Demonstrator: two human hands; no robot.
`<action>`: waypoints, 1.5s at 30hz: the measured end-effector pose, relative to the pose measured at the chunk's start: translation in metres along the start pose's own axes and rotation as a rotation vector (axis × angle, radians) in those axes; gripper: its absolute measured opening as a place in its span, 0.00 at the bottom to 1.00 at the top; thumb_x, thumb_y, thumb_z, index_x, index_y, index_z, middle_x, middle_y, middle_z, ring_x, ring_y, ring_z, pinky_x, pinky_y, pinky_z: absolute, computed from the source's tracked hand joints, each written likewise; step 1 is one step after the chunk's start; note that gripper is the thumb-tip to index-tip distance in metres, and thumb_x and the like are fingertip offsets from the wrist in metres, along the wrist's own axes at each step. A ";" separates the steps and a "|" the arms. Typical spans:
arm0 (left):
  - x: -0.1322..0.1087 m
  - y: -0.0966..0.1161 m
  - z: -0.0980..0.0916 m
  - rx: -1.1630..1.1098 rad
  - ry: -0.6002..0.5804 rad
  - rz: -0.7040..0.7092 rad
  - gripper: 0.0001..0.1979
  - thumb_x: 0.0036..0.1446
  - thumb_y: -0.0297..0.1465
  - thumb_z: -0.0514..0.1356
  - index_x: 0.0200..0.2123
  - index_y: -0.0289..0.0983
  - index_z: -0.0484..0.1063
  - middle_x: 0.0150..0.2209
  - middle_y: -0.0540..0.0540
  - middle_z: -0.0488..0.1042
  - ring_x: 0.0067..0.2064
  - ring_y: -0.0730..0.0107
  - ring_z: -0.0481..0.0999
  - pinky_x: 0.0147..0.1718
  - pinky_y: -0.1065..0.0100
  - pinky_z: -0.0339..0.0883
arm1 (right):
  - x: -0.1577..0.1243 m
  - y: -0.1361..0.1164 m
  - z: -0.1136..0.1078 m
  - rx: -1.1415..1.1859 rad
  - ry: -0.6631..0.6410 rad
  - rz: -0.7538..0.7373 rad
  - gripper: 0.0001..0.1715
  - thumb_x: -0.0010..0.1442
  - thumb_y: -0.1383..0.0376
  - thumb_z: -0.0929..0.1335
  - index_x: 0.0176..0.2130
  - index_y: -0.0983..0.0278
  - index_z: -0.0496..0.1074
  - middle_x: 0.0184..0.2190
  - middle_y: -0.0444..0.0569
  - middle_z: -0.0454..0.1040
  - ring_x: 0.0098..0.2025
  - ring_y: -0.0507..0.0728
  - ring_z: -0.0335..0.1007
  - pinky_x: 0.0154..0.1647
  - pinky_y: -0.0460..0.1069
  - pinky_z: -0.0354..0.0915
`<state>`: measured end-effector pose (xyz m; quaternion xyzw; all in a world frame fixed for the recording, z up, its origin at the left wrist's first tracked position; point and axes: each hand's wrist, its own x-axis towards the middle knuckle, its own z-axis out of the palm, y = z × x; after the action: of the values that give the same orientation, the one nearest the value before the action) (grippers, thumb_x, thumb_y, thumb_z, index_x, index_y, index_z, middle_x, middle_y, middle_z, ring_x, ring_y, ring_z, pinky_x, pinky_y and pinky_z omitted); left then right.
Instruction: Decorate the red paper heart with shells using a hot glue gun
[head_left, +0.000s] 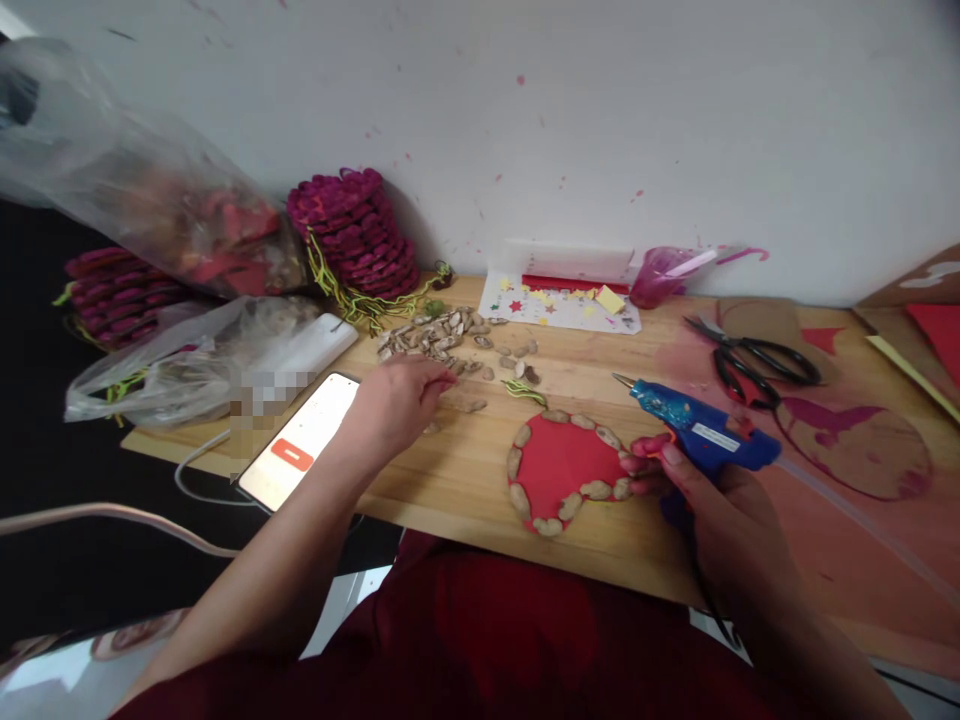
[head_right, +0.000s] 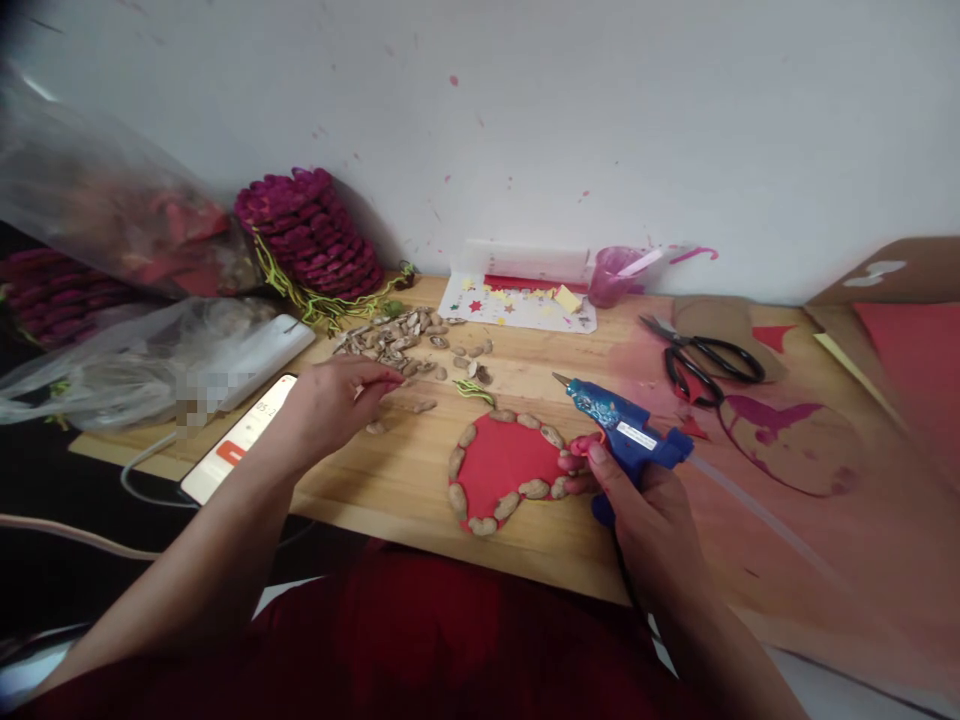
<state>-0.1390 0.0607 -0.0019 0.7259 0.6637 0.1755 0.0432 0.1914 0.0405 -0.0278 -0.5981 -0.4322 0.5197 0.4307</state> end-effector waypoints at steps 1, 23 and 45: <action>-0.002 -0.004 -0.001 -0.001 0.033 -0.017 0.12 0.62 0.30 0.57 0.42 0.39 0.80 0.40 0.45 0.82 0.43 0.60 0.78 0.44 0.63 0.69 | 0.001 0.002 -0.001 -0.008 0.009 -0.007 0.17 0.55 0.51 0.75 0.37 0.60 0.79 0.33 0.48 0.82 0.28 0.56 0.78 0.33 0.49 0.72; 0.040 0.020 0.037 0.073 0.007 0.227 0.08 0.61 0.23 0.59 0.36 0.35 0.80 0.36 0.43 0.79 0.42 0.56 0.73 0.47 0.59 0.66 | 0.003 -0.003 -0.001 -0.017 -0.028 -0.006 0.18 0.54 0.50 0.75 0.36 0.61 0.78 0.29 0.47 0.81 0.27 0.54 0.76 0.32 0.48 0.72; 0.030 0.032 0.034 0.158 0.008 0.043 0.06 0.57 0.28 0.61 0.32 0.37 0.80 0.31 0.43 0.80 0.37 0.56 0.77 0.44 0.58 0.69 | 0.004 0.005 -0.005 -0.013 -0.069 -0.025 0.17 0.57 0.50 0.74 0.36 0.60 0.79 0.32 0.46 0.82 0.30 0.54 0.77 0.34 0.48 0.71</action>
<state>-0.0968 0.0922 -0.0182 0.7406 0.6597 0.1262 -0.0206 0.1970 0.0431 -0.0334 -0.5772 -0.4576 0.5316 0.4180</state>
